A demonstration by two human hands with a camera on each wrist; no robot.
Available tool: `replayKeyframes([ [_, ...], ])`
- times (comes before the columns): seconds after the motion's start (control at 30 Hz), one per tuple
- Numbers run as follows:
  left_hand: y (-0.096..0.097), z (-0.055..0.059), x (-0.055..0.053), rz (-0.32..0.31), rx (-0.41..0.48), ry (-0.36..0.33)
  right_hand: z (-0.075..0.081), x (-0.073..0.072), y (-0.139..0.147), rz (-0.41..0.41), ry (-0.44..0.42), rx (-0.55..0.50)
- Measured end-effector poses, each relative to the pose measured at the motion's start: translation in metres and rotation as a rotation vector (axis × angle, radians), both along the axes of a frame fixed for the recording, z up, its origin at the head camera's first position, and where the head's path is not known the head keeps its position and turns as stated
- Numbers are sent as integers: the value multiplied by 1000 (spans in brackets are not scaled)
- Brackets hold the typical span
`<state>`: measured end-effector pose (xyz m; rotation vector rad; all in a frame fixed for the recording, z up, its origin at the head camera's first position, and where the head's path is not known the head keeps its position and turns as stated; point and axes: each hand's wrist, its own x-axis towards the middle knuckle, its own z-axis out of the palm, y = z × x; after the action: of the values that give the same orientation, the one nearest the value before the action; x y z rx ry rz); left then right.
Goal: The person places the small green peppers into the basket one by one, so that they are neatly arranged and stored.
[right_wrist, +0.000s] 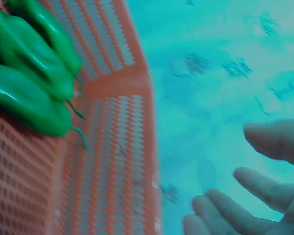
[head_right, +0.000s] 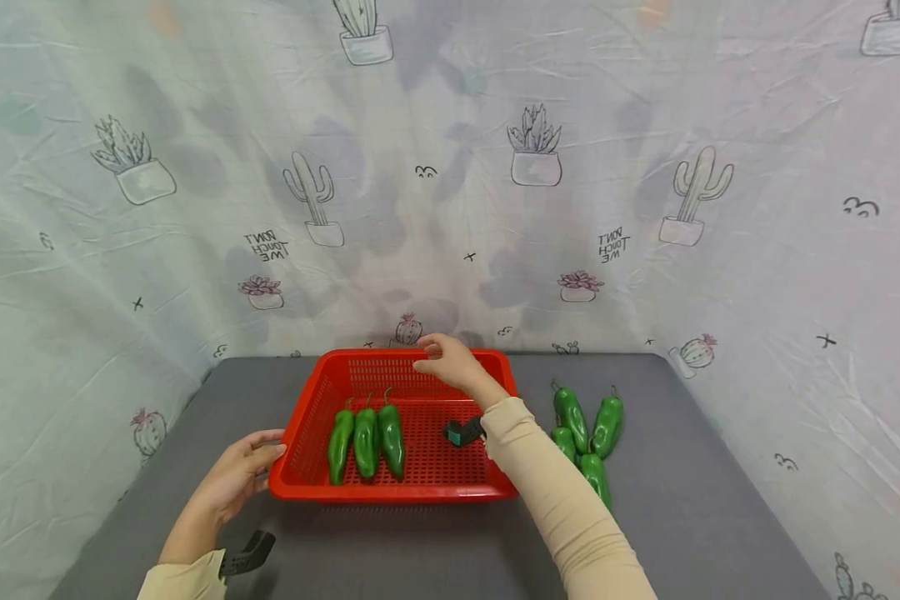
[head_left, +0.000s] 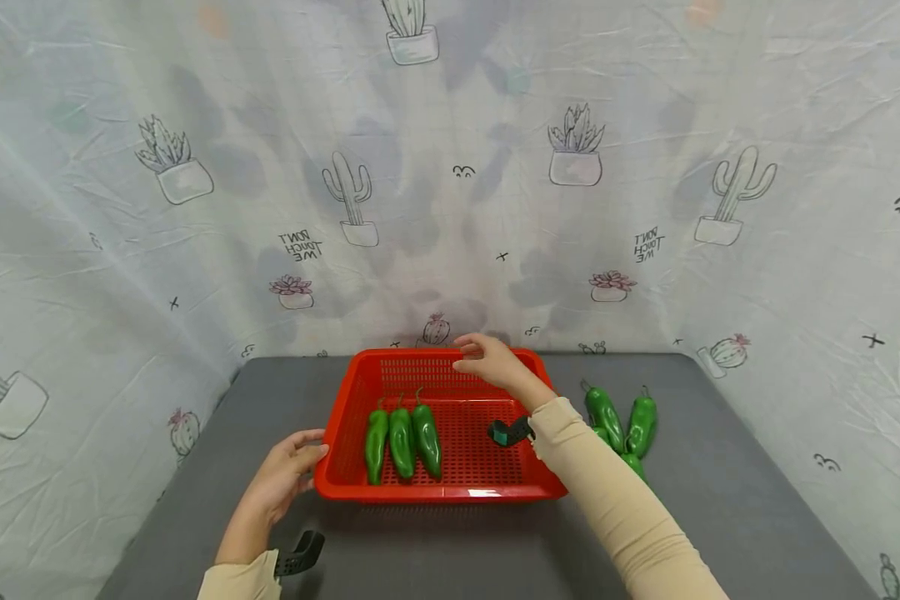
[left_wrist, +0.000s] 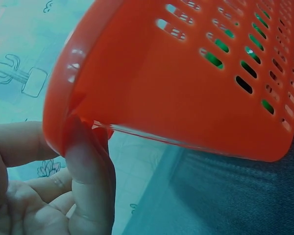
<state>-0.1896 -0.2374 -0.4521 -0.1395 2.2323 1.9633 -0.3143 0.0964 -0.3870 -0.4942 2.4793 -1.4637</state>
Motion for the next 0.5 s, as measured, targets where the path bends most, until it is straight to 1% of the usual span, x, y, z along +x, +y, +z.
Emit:
replayKeyframes([
  [0.1, 1, 2, -1, 1, 5, -2, 11, -2, 18, -49, 48, -27],
  [0.2, 2, 3, -2, -6, -2, 7, 17, -2, 38, -99, 75, -51],
  [0.27, 3, 4, -2, 1, -1, 9, 19, -2, 52, -137, 89, -70],
  [0.37, 3, 4, 0, -1, -6, 5, 18, 2, 69, -211, 129, -82],
  [0.43, 4, 4, 0, 11, -2, -7, 15, 5, 79, -269, 165, -55],
  [0.5, 3, 4, 2, 5, -4, -9, 10, 9, 89, -333, 204, -7],
])
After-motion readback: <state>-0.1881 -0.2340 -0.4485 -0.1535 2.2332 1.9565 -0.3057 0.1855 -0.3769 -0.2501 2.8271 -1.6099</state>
